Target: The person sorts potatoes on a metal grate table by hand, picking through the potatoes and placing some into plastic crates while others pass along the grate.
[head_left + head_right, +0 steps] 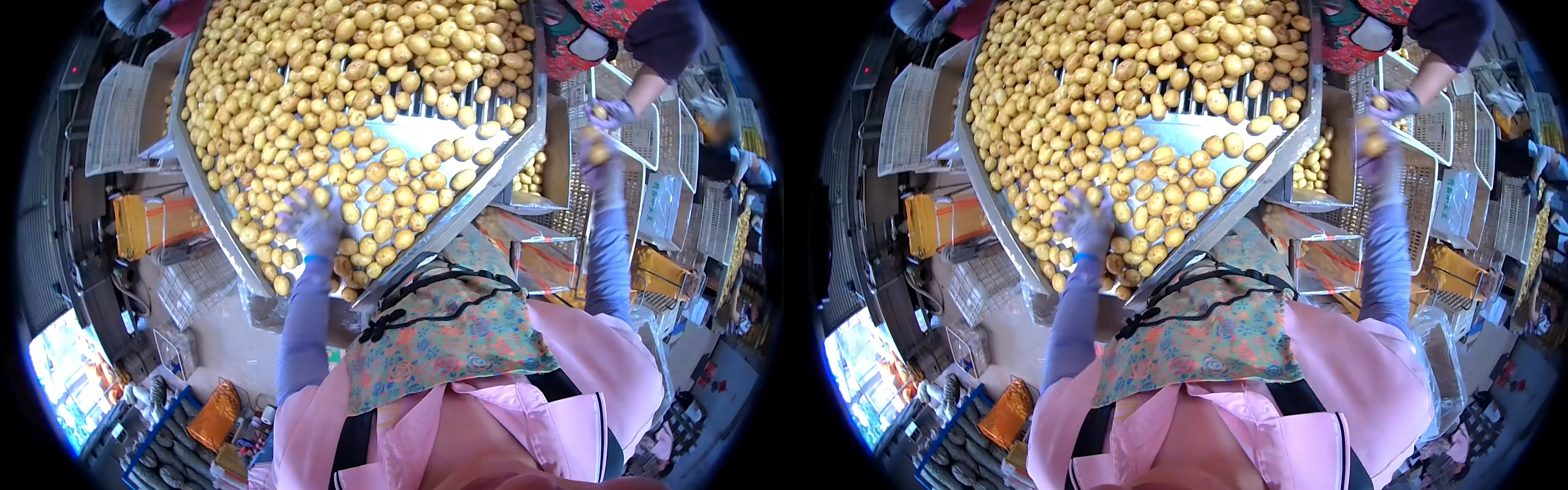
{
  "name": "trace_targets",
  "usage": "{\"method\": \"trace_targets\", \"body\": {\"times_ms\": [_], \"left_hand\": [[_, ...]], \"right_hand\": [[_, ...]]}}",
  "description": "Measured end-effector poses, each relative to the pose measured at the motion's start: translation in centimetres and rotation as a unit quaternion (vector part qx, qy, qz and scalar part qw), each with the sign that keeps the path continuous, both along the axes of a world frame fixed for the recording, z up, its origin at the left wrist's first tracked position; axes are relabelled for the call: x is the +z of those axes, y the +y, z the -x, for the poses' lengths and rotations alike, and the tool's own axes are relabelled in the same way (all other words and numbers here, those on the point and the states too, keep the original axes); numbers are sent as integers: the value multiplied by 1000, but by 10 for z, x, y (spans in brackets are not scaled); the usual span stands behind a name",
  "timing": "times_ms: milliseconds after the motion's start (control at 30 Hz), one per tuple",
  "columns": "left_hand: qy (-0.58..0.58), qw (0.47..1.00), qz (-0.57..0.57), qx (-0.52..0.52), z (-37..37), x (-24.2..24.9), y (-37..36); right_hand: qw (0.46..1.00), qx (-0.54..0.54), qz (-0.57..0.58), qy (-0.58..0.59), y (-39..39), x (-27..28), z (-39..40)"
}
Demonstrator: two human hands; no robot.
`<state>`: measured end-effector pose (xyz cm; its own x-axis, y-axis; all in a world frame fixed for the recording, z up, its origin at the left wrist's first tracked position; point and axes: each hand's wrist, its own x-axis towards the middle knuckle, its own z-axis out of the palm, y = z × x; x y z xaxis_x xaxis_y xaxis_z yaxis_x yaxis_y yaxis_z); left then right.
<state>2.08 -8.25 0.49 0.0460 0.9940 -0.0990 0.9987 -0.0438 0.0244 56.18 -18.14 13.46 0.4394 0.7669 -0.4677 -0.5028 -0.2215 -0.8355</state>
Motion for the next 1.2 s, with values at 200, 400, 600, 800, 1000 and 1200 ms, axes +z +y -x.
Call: {"method": "trace_targets", "body": {"times_ms": [200,400,600,800,1000,1200], "left_hand": [[-114,970,-171,-130,-125,-54,-35],[-156,946,57,-279,-23,13,-90],[-98,993,-66,16,23,-18,-77],[-173,959,11,-223,-49,9,-94],[-135,957,45,-252,-53,34,-82],[-83,980,-34,-176,24,10,-48]], "right_hand": [[959,-267,-95,-11,-14,-76,-207],[745,293,24,-599,36,-75,92],[518,414,-63,-746,36,-98,224],[670,375,-136,-626,118,-67,214],[519,498,-5,-695,197,-109,250],[866,298,-107,-386,118,-38,153]]}}
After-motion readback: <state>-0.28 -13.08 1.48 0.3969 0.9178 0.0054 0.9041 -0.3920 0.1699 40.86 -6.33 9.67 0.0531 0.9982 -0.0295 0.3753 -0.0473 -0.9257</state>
